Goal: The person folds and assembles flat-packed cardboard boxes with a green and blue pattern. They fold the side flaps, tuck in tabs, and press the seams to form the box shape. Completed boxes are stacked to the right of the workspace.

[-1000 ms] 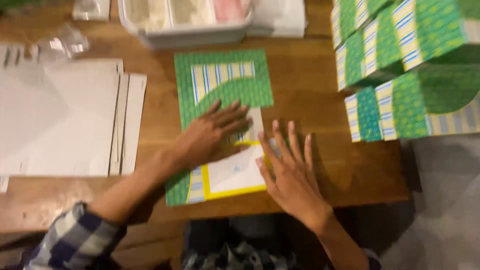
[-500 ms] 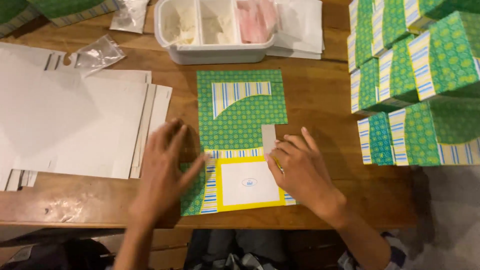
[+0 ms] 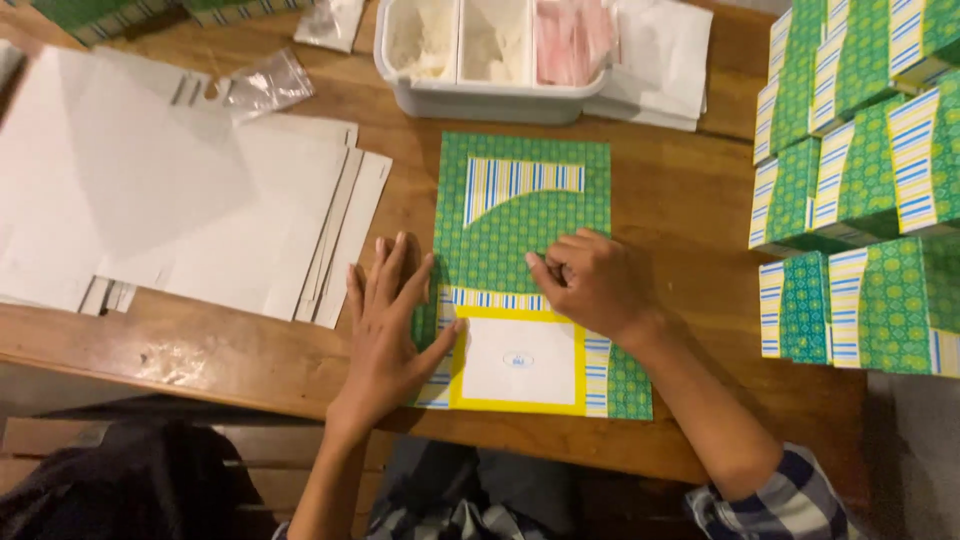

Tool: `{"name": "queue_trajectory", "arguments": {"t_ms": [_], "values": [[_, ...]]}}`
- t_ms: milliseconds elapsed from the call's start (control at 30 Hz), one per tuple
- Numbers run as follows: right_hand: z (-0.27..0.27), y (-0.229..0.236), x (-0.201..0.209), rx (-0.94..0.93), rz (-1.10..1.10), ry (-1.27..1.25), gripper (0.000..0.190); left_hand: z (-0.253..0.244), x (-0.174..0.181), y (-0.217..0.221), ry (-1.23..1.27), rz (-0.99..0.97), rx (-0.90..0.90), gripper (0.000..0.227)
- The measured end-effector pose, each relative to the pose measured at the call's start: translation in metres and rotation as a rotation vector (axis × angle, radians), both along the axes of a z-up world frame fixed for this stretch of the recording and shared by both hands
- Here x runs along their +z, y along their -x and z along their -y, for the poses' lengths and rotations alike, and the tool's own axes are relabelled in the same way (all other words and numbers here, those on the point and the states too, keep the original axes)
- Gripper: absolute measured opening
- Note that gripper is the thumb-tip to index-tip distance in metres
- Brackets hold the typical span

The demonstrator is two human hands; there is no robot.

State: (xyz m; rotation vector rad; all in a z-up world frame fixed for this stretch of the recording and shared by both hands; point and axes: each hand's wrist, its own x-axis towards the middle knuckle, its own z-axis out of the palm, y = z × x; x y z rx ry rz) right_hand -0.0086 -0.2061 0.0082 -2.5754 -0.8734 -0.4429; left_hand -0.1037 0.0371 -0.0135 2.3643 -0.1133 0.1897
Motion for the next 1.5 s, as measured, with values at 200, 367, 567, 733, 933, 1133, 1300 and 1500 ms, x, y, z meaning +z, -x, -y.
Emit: {"name": "queue_trajectory", "arguments": {"t_ms": [200,367,567,733,933,1133,1300,1500], "values": [[0.005,-0.004,-0.015,0.055,-0.022,-0.05,0.048,0.004,0.004,-0.002,0.099,-0.007,0.041,0.078],[0.005,-0.003,-0.021,0.067,0.001,-0.056,0.046,0.011,0.016,0.0,0.107,0.031,-0.01,0.073],[0.002,-0.003,-0.031,0.074,0.198,0.001,0.032,0.002,0.017,-0.022,-0.004,0.028,-0.243,0.056],[-0.011,0.012,-0.023,0.155,0.109,-0.069,0.016,-0.019,0.01,-0.054,-0.193,0.033,-0.381,0.038],[-0.023,0.03,-0.024,0.196,-0.044,-0.037,0.049,-0.035,0.034,-0.118,-0.262,0.004,-0.662,0.022],[-0.025,0.031,-0.017,0.218,-0.153,0.035,0.04,-0.03,0.06,-0.168,-0.108,-0.434,-0.751,0.027],[-0.025,0.03,-0.022,0.244,-0.113,0.005,0.04,-0.018,0.059,-0.189,-0.257,-0.683,-0.588,0.022],[-0.027,0.028,-0.017,0.22,-0.182,-0.024,0.038,-0.025,0.046,-0.188,-0.298,-0.524,-0.624,0.026]]}}
